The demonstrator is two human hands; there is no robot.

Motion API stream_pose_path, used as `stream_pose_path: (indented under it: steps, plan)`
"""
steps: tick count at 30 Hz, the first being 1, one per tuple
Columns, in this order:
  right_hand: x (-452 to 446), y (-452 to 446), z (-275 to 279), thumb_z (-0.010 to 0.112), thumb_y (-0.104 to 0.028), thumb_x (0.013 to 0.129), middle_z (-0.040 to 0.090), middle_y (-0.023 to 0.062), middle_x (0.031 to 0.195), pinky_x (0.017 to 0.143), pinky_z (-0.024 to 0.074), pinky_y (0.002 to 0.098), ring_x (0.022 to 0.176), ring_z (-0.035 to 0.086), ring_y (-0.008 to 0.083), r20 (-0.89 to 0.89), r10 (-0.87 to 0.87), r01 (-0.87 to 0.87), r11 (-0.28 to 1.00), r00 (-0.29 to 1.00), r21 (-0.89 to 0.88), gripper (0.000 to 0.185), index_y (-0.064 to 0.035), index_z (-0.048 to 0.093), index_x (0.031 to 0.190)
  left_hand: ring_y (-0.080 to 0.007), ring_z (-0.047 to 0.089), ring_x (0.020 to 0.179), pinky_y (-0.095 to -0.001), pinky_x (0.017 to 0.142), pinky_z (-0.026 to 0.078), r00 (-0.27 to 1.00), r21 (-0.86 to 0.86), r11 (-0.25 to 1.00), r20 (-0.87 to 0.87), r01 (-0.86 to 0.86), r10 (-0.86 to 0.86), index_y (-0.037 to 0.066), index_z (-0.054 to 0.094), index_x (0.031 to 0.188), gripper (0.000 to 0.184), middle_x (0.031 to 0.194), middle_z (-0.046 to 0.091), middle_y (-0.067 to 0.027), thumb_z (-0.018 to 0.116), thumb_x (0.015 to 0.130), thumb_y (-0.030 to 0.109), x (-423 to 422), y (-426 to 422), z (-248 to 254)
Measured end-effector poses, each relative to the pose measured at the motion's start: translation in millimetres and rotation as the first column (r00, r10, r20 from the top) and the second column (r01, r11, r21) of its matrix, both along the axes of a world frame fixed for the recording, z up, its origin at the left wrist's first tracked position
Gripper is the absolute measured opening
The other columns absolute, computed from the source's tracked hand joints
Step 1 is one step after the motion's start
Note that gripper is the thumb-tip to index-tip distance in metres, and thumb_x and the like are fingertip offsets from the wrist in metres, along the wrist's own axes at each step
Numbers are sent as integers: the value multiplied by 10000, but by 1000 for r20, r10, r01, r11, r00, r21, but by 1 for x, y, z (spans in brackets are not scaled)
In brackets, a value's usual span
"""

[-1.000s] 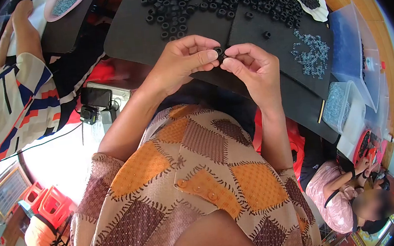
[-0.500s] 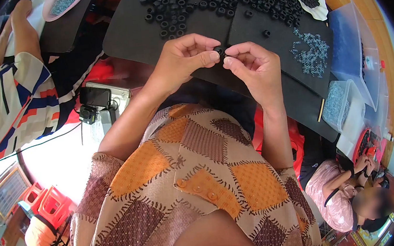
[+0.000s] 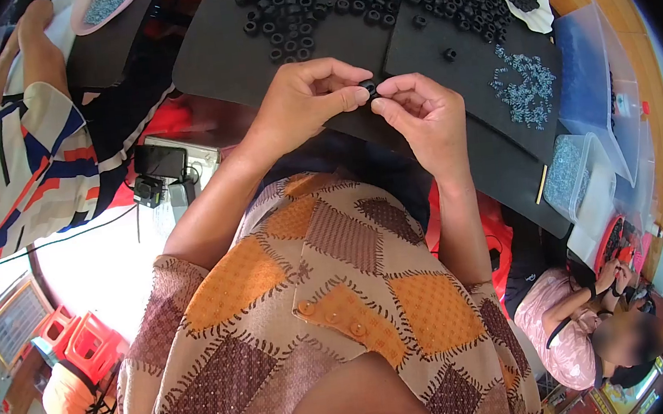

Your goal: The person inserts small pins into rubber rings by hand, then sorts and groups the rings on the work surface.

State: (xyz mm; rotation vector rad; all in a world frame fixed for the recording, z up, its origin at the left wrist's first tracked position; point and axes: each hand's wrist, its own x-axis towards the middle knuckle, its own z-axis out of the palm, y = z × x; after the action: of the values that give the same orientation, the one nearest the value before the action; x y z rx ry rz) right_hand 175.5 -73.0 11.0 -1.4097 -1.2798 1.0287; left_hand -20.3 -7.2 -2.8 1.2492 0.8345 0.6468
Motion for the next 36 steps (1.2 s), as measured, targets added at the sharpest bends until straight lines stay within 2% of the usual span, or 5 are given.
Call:
stream_pose_path:
  steps: [9, 11, 20, 30, 36]
  plan:
    - [2, 4, -6, 770, 23, 851, 756, 45, 847, 696, 549, 221, 774, 705, 70, -14, 19, -20, 999, 1000, -28, 129, 5, 711, 964, -76, 662, 899, -233, 825, 541, 1000, 10, 1000, 28, 5, -5, -2, 716, 1175, 242, 961, 735, -33, 735, 942, 57, 0, 2, -5]
    - [1, 3, -4, 761, 26, 868, 753, 46, 861, 707, 552, 224, 801, 708, 82, -100, 18, -22, 999, 995, -36, 119, 11, 714, 976, -81, 668, 909, -236, 828, 545, 999, -5, 1000, 51, 14, -14, -6, 708, 1176, 245, 978, 730, -36, 736, 944, 66, 1, 3, -6]
    - [-4, -2, 14, 734, 42, 906, 735, 75, 938, 764, 570, 235, 850, 710, 118, -207, 11, 10, 995, 978, 100, 141, 44, 717, 1046, -158, 725, 953, -268, 878, 605, 862, -373, 914, 503, 158, 57, -8, 664, 1202, 266, 1047, 722, -99, 716, 971, 113, 2, 2, -11]
    - [-1, -2, 19, 727, 36, 917, 717, 60, 945, 742, 558, 232, 843, 690, 110, -147, 37, -17, 990, 988, 138, 127, 56, 699, 1039, -148, 721, 935, -239, 852, 612, 853, -397, 903, 517, 162, 74, -8, 652, 1214, 230, 1041, 716, -109, 662, 1005, 87, 8, -1, -12]
    - [0, -2, 20, 721, 30, 911, 716, 56, 937, 729, 550, 233, 823, 678, 100, -237, 3, 14, 997, 972, 70, 115, 44, 705, 1024, -152, 720, 951, -247, 867, 610, 836, -418, 888, 544, 190, 77, -2, 647, 1222, 233, 1042, 712, -104, 658, 1008, 89, 9, -2, -13]
